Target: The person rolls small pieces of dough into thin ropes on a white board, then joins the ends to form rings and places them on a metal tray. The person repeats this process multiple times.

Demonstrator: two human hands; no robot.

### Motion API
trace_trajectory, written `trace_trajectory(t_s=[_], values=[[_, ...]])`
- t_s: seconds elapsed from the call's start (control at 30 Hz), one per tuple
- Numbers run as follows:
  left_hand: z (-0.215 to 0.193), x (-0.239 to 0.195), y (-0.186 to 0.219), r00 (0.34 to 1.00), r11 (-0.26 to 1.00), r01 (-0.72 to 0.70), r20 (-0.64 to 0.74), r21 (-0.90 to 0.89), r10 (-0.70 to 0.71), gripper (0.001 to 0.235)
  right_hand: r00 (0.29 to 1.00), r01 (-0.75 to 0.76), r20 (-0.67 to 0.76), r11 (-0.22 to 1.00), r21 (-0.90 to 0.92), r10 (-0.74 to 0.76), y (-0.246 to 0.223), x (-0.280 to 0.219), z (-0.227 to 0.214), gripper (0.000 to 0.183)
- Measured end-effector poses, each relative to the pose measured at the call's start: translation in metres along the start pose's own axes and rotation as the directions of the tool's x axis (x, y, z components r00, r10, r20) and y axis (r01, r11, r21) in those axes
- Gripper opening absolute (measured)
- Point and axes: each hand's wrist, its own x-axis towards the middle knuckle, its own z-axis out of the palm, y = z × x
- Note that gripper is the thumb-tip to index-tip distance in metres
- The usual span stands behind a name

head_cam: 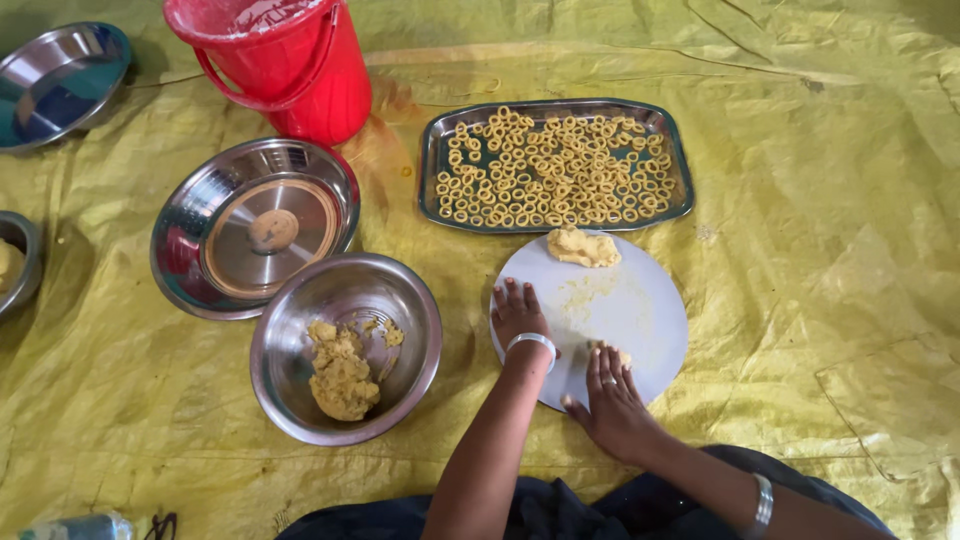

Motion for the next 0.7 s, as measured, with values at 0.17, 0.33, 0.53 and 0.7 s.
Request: trace_trajectory(t_s=[0.17, 0.33, 0.53, 0.7], values=[[0.019, 0.012, 0.004, 0.999, 0.999, 0.028, -0.036, -0.019, -0.029, 0.115, 0.854, -0.477, -0.310, 0.867, -0.141, 0.419, 0.084, 0.117, -0.046, 0.095], [0.044, 0.036, 0.004, 0.969, 0.998, 0.058, -0.240, 0.003, -0.056, 0.101, 0.839, -0.388, -0.497, 0.884, -0.259, 0.222, 0.083, 0.122, -0.067, 0.098], [0.024, 0.034, 0.004, 0.998, 0.999, 0.035, -0.055, -0.025, -0.036, 0.116, 0.987, 0.091, -0.124, 0.992, -0.086, -0.101, -0.041, -0.015, -0.028, 0.096], [0.005, 0.009, 0.004, 0.999, 0.999, 0.035, -0.031, -0.007, -0.035, 0.129, 0.962, -0.128, -0.156, 0.875, 0.467, 0.224, -0.022, -0.003, -0.039, 0.065]])
